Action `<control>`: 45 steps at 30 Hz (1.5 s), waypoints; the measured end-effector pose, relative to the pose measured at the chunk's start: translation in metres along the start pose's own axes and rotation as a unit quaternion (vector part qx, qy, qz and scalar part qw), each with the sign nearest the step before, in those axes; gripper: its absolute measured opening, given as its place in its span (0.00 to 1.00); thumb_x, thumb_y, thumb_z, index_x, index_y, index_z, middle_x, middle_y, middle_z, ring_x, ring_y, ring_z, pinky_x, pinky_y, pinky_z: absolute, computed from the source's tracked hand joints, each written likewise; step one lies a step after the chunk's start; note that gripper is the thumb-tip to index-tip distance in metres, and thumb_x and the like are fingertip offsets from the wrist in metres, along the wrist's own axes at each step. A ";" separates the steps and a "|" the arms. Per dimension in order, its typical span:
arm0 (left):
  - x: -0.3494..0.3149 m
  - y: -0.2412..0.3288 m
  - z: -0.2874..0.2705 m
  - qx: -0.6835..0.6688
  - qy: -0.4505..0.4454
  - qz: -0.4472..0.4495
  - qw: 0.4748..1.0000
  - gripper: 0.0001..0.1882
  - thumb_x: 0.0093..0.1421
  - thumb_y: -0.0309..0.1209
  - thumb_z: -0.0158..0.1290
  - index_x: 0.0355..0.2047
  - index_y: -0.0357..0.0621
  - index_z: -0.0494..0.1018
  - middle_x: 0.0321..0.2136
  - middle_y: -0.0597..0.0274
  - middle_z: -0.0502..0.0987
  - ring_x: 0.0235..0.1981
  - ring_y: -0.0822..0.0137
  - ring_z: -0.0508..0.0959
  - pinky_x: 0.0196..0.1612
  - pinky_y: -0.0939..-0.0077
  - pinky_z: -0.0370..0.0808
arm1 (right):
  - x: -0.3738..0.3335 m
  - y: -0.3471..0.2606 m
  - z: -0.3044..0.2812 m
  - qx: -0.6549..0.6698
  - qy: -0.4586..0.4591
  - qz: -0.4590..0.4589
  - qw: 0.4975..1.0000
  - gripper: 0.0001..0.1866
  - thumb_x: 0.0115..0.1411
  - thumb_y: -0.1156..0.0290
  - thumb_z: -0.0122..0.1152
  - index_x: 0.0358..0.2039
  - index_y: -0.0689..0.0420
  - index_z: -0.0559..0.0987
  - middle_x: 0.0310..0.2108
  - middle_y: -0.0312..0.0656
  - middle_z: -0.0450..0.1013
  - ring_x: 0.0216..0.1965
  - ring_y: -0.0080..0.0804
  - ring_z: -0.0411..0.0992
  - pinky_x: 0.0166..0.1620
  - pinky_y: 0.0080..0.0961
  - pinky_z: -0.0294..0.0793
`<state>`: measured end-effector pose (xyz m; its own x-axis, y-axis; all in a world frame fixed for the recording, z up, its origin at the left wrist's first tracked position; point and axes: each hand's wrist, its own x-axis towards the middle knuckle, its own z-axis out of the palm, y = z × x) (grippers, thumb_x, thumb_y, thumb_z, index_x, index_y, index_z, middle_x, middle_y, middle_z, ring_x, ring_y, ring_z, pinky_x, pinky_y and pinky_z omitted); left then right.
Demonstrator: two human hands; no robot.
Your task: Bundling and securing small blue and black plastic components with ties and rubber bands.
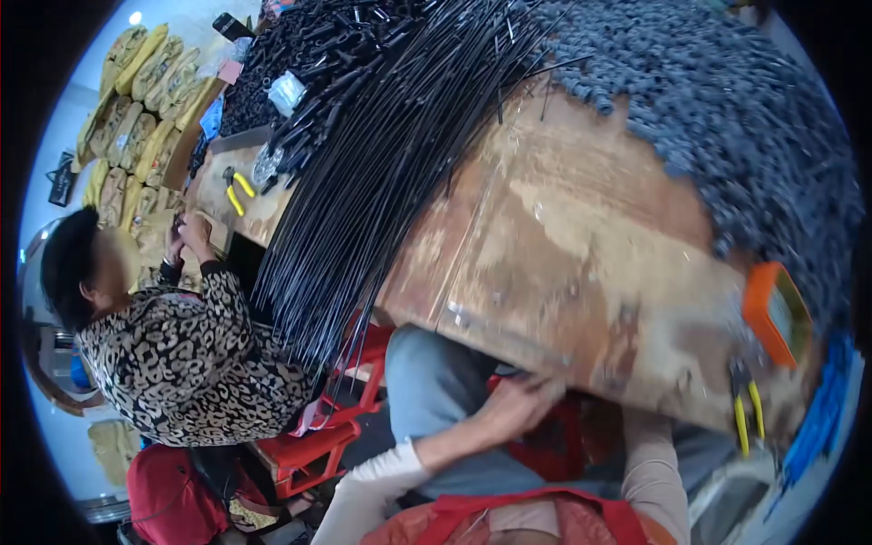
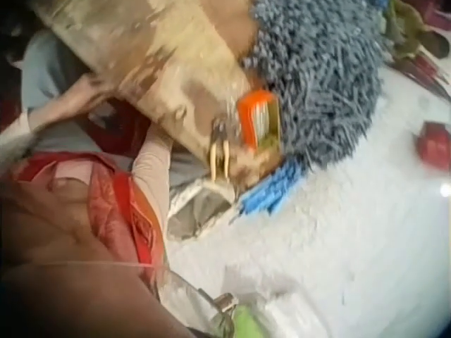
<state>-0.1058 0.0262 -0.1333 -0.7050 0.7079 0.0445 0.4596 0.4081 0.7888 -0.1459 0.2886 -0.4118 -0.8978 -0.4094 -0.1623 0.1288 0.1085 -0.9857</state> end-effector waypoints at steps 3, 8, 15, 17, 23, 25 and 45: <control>0.007 0.011 -0.019 -0.031 0.154 0.101 0.982 0.18 0.53 0.18 0.51 0.46 0.39 0.76 0.40 0.46 0.76 0.40 0.48 0.76 0.43 0.62 0.74 | -0.056 -0.040 0.027 0.010 0.011 0.024 1.000 0.30 0.65 0.56 0.55 0.63 0.55 0.64 0.64 0.47 0.60 0.64 0.40 0.56 0.68 0.37 0.52; -0.038 0.070 -0.036 -0.045 0.307 0.190 0.932 0.24 0.50 0.14 0.50 0.49 0.39 0.76 0.42 0.52 0.77 0.44 0.51 0.76 0.49 0.63 0.73 | -0.087 -0.285 0.100 -0.334 -0.139 0.054 0.931 0.14 0.62 0.65 0.53 0.40 0.62 0.78 0.38 0.50 0.78 0.35 0.43 0.76 0.43 0.39 0.74; -0.078 0.121 -0.072 -0.089 0.193 0.129 0.969 0.20 0.58 0.22 0.50 0.51 0.44 0.76 0.54 0.56 0.70 0.56 0.55 0.67 0.61 0.64 0.61 | -0.192 -0.428 0.163 -0.274 0.274 -0.169 0.906 0.11 0.59 0.81 0.59 0.44 0.63 0.77 0.35 0.41 0.74 0.31 0.22 0.73 0.32 0.18 0.73; -0.087 0.130 -0.066 -0.112 0.142 0.115 0.977 0.19 0.58 0.21 0.51 0.50 0.44 0.76 0.55 0.57 0.70 0.56 0.55 0.67 0.60 0.64 0.61 | -0.200 -0.437 0.169 -0.316 0.287 -0.222 0.877 0.14 0.55 0.82 0.62 0.44 0.62 0.78 0.38 0.43 0.73 0.34 0.27 0.74 0.33 0.20 0.73; -0.120 0.135 -0.044 -0.068 0.068 0.157 0.983 0.15 0.58 0.19 0.52 0.46 0.37 0.74 0.49 0.52 0.74 0.50 0.52 0.72 0.55 0.66 0.67 | -0.223 -0.414 0.179 -0.429 0.189 -0.271 0.841 0.13 0.55 0.78 0.64 0.42 0.61 0.80 0.37 0.44 0.73 0.31 0.38 0.74 0.32 0.28 0.73; -0.130 0.130 -0.032 -0.072 0.008 0.113 0.991 0.14 0.58 0.20 0.52 0.46 0.37 0.74 0.49 0.52 0.74 0.51 0.51 0.72 0.55 0.66 0.67 | -0.234 -0.405 0.184 -0.482 0.131 -0.237 0.834 0.08 0.55 0.77 0.61 0.37 0.61 0.79 0.33 0.43 0.72 0.30 0.41 0.74 0.30 0.32 0.73; -0.123 0.131 -0.011 -0.068 0.120 0.094 0.986 0.22 0.55 0.15 0.49 0.53 0.35 0.71 0.51 0.48 0.71 0.51 0.48 0.72 0.53 0.63 0.70 | -0.217 -0.376 0.189 -0.330 0.295 -0.231 0.866 0.14 0.53 0.82 0.65 0.42 0.62 0.78 0.37 0.45 0.74 0.33 0.34 0.76 0.35 0.25 0.76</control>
<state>0.0351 -0.0132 -0.0284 -0.7295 0.5997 0.3289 0.5287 0.1894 0.8274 0.0805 0.1654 -0.0144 -0.8733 -0.0352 0.4859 -0.3964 0.6310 -0.6668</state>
